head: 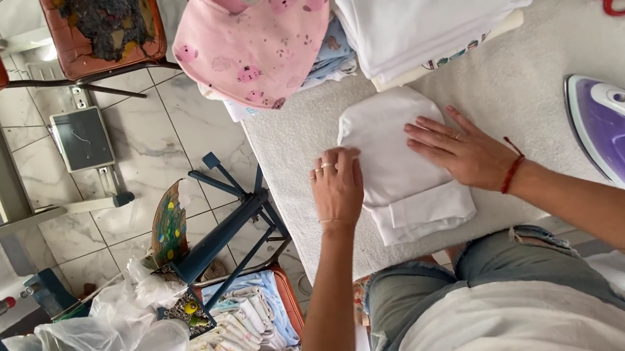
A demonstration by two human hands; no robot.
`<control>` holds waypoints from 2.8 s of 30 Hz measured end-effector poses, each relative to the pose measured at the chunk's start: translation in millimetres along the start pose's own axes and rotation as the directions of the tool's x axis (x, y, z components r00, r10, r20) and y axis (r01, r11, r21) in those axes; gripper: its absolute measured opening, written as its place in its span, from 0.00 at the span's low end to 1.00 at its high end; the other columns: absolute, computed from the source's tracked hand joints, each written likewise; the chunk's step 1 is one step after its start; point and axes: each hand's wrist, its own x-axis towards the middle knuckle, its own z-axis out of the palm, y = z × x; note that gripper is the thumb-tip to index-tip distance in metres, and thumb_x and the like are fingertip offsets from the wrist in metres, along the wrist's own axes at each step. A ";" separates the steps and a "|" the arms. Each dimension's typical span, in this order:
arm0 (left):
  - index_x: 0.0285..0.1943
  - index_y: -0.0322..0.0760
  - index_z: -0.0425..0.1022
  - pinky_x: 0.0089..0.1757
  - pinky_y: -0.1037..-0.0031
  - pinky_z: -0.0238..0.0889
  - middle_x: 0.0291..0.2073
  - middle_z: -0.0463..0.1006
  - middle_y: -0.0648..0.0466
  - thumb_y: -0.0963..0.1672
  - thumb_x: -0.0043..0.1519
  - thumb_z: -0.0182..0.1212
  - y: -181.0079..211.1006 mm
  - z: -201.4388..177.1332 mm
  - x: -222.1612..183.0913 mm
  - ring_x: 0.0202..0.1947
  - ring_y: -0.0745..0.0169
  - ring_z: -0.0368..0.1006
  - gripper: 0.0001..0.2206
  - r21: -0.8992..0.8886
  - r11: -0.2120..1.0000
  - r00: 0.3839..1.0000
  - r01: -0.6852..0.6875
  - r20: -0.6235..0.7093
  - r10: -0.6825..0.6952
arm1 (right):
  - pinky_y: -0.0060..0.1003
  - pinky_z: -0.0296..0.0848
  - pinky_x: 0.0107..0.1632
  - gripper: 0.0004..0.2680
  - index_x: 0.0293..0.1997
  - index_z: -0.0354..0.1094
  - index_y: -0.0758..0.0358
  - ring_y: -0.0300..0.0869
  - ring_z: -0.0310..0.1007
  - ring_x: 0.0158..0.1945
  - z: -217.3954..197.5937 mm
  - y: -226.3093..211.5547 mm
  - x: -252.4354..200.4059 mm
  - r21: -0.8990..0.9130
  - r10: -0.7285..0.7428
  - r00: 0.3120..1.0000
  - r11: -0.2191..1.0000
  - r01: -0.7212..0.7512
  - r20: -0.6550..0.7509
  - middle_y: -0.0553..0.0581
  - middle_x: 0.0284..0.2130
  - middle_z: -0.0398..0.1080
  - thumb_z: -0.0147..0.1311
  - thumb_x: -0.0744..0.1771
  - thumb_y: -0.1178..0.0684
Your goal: Ironing and folding baby clothes on a padded work surface
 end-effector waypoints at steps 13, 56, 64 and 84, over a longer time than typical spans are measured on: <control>0.47 0.39 0.59 0.40 0.58 0.62 0.38 0.65 0.50 0.53 0.47 0.59 -0.8 22.2 41.7 0.42 0.47 0.66 0.24 -0.263 0.713 0.725 0.650 0.496 -0.478 | 0.36 0.68 0.38 0.23 0.48 0.60 0.63 0.44 0.68 0.32 30.9 47.6 33.0 0.542 0.709 0.531 0.247 -0.804 0.464 0.56 0.31 0.67 0.64 0.54 0.46; 0.64 0.45 0.46 0.57 0.55 0.32 0.63 0.48 0.55 0.38 0.45 0.45 7.6 -48.2 -52.1 0.63 0.61 0.42 0.33 -0.269 0.825 0.761 -0.497 0.322 0.563 | 0.52 0.51 0.54 0.16 0.54 0.51 0.58 0.47 0.43 0.63 -29.7 -4.2 -54.8 0.164 -0.302 0.943 0.946 0.279 0.138 0.57 0.61 0.44 0.39 0.61 0.58; 0.34 0.50 0.68 0.58 0.54 0.23 0.50 0.68 0.66 0.45 0.59 0.43 15.8 -25.7 -63.0 0.55 0.70 0.59 0.07 -0.396 0.858 0.884 -0.328 0.192 0.427 | 0.53 0.56 0.54 0.07 0.42 0.63 0.63 0.45 0.62 0.48 5.8 -9.2 -75.0 0.359 -0.339 0.940 0.883 0.303 0.039 0.54 0.46 0.63 0.41 0.63 0.57; 0.44 0.48 0.54 0.31 0.60 0.64 0.25 0.73 0.48 0.54 0.60 0.38 43.3 5.3 -14.6 0.28 0.45 0.72 0.13 -0.065 0.621 0.592 0.781 0.396 -0.702 | 0.48 0.66 0.40 0.14 0.47 0.53 0.54 0.58 0.69 0.37 -9.8 -22.4 14.7 0.228 0.812 0.281 0.187 -0.956 0.512 0.69 0.31 0.69 0.38 0.65 0.37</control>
